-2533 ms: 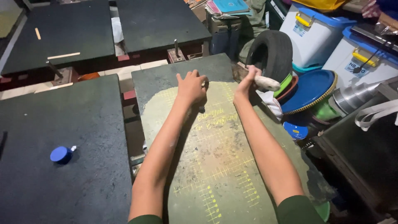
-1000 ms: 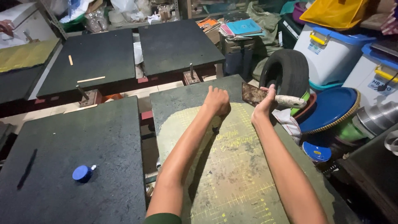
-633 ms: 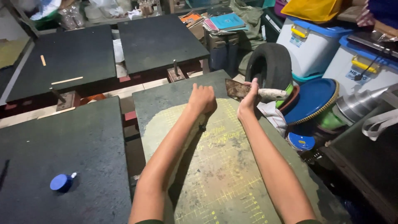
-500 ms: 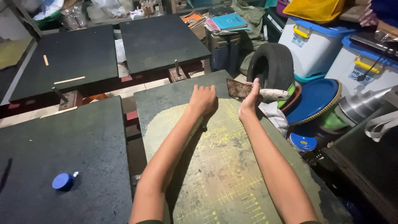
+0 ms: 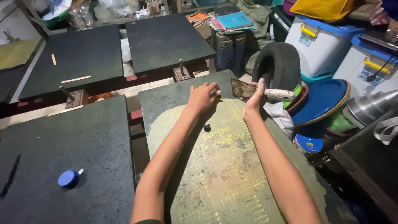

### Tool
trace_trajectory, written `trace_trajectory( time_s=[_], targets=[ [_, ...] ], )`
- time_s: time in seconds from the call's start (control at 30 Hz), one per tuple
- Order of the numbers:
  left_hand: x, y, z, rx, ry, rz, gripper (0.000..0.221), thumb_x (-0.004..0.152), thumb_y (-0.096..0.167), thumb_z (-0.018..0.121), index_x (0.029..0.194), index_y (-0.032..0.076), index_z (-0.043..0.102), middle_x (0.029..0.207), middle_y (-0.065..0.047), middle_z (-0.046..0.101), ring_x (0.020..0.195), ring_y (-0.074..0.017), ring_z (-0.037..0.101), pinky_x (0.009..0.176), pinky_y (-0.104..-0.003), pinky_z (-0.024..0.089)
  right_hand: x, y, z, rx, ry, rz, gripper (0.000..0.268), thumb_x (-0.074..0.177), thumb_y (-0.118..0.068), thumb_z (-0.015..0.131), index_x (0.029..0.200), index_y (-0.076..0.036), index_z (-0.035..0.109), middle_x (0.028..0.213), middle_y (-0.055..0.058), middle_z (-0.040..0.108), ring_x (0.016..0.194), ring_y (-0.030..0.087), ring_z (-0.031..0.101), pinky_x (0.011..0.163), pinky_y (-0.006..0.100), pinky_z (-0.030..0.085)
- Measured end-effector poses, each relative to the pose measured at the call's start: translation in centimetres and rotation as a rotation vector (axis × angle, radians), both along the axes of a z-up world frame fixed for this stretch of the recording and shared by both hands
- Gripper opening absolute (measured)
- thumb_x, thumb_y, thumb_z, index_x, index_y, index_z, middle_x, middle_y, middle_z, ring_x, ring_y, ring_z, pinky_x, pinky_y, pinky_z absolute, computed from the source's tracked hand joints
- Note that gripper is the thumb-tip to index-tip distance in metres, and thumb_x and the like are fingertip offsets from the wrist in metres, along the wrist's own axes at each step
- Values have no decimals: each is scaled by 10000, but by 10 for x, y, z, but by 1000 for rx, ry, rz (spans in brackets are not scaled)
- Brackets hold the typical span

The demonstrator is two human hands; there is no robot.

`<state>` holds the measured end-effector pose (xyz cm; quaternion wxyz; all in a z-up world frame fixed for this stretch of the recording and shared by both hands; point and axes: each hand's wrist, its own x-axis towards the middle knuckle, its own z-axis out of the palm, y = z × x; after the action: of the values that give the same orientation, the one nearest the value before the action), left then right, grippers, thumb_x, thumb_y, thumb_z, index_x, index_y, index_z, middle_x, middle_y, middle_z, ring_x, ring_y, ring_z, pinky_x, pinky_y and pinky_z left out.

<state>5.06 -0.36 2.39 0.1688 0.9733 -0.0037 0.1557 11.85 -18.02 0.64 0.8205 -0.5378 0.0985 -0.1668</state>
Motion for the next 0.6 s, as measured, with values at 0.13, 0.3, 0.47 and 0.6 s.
trace_trajectory(
  time_s=[0.13, 0.3, 0.47, 0.6],
  targets=[
    [4, -4, 10, 63, 96, 12, 146, 964, 338, 707, 1076, 254, 746, 1040, -41, 750, 983, -264, 743, 1080, -576, 384, 9, 2, -6, 39, 4, 41, 552, 866, -676, 587, 859, -149, 750, 852, 65, 632, 816, 191, 582, 675, 273, 462],
    [30, -6, -4, 212, 79, 44, 87, 859, 287, 740, 913, 235, 784, 877, -49, 776, 861, -352, 777, 1056, -635, 400, 16, 0, -12, 29, 8, -21, 530, 821, -687, 651, 795, -176, 789, 798, 111, 669, 782, 222, 627, 664, 320, 507],
    [37, -13, -3, 316, 101, 60, 90, 867, 280, 733, 891, 206, 778, 873, -56, 785, 876, -330, 788, 1100, -667, 358, 7, 2, -2, -5, 28, -36, 558, 835, -691, 630, 799, -156, 786, 778, 97, 671, 757, 203, 624, 619, 284, 489],
    [40, -27, -5, 459, 107, 65, 120, 837, 225, 755, 916, 136, 774, 947, -101, 786, 874, -328, 785, 1102, -734, 317, 19, 5, -12, 16, 17, -55, 538, 831, -672, 643, 791, -156, 790, 762, 107, 672, 750, 213, 627, 631, 290, 503]
  ],
)
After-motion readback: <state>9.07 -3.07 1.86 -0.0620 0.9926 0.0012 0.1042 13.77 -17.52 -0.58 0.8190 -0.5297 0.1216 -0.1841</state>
